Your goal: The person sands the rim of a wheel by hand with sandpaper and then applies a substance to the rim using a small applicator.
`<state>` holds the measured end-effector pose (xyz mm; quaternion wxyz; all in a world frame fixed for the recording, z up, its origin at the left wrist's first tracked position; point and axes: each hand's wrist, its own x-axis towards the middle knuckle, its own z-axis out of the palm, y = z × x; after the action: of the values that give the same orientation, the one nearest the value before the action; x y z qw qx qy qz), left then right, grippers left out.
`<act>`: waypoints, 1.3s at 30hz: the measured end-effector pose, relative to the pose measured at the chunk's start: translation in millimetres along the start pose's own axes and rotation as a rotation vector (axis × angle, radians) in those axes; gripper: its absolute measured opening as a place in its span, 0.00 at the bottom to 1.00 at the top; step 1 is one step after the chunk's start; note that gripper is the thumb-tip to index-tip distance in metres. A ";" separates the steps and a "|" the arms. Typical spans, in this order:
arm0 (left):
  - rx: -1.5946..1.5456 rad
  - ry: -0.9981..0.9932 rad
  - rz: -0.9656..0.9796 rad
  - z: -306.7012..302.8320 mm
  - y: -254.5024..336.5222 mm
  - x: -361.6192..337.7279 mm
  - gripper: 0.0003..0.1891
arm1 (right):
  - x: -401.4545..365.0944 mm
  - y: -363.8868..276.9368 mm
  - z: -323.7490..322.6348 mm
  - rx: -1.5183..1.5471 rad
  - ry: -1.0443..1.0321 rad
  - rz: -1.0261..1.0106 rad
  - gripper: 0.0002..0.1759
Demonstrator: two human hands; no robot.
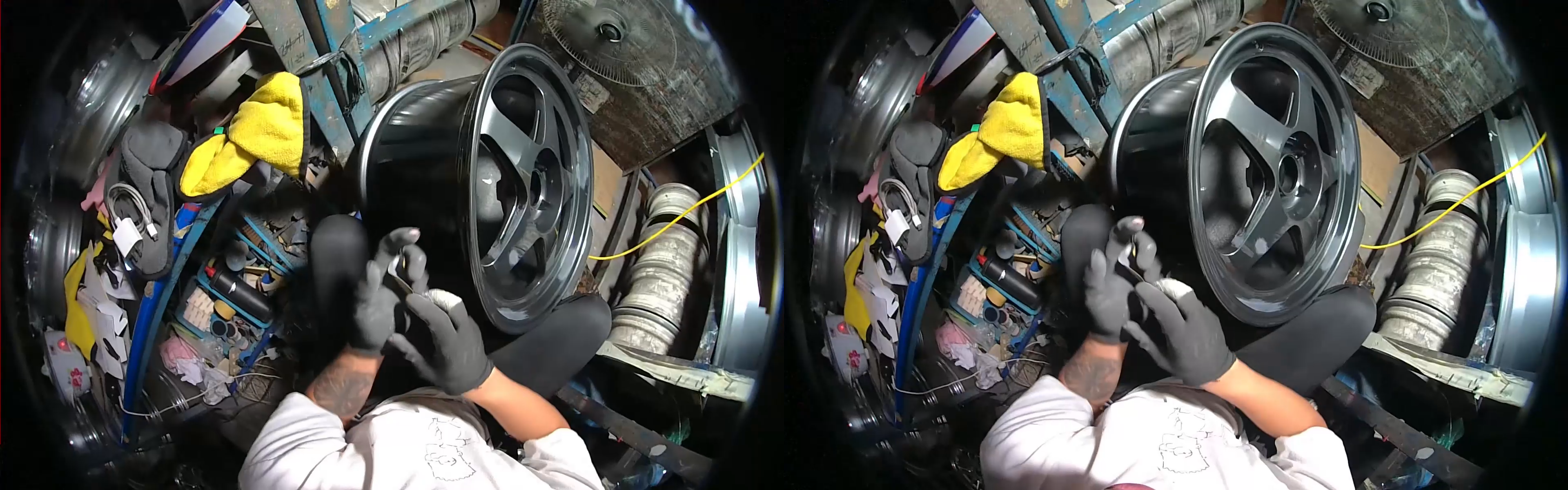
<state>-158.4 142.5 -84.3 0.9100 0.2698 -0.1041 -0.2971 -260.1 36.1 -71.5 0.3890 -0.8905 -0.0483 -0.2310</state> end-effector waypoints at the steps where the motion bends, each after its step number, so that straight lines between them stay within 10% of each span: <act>1: 0.042 0.090 -0.014 3.1 -2.2 -11.8 0.41 | -4.2 4.0 2.7 0.089 0.007 0.060 0.34; 16: 0.641 0.053 -0.286 -18.7 -3.7 -51.4 0.33 | -60.6 28.4 12.9 0.996 0.141 1.077 0.11; 20: 1.094 -0.005 -0.013 -21.8 -0.7 -55.6 0.16 | -60.0 20.3 -2.5 0.662 0.159 0.599 0.08; 21: 1.128 -0.019 0.077 -18.6 -0.6 -54.2 0.12 | -59.9 37.1 -7.6 0.446 0.056 0.218 0.22; 24: 1.232 -0.123 0.278 -26.5 3.5 -53.3 0.13 | -63.0 40.0 -7.5 0.269 0.179 -0.035 0.30; 34: 0.954 0.022 0.219 -29.3 -4.3 -63.7 0.11 | -72.8 45.9 1.1 0.282 0.237 -0.133 0.32; 39: 0.911 0.037 0.193 -28.0 -8.1 -63.1 0.12 | -67.9 39.5 -1.9 0.568 0.111 0.136 0.22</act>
<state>-203.2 186.7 -114.0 0.7239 0.6363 -0.2325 -0.1304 -310.7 13.7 -127.3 0.6391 -0.7332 -0.0299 -0.2302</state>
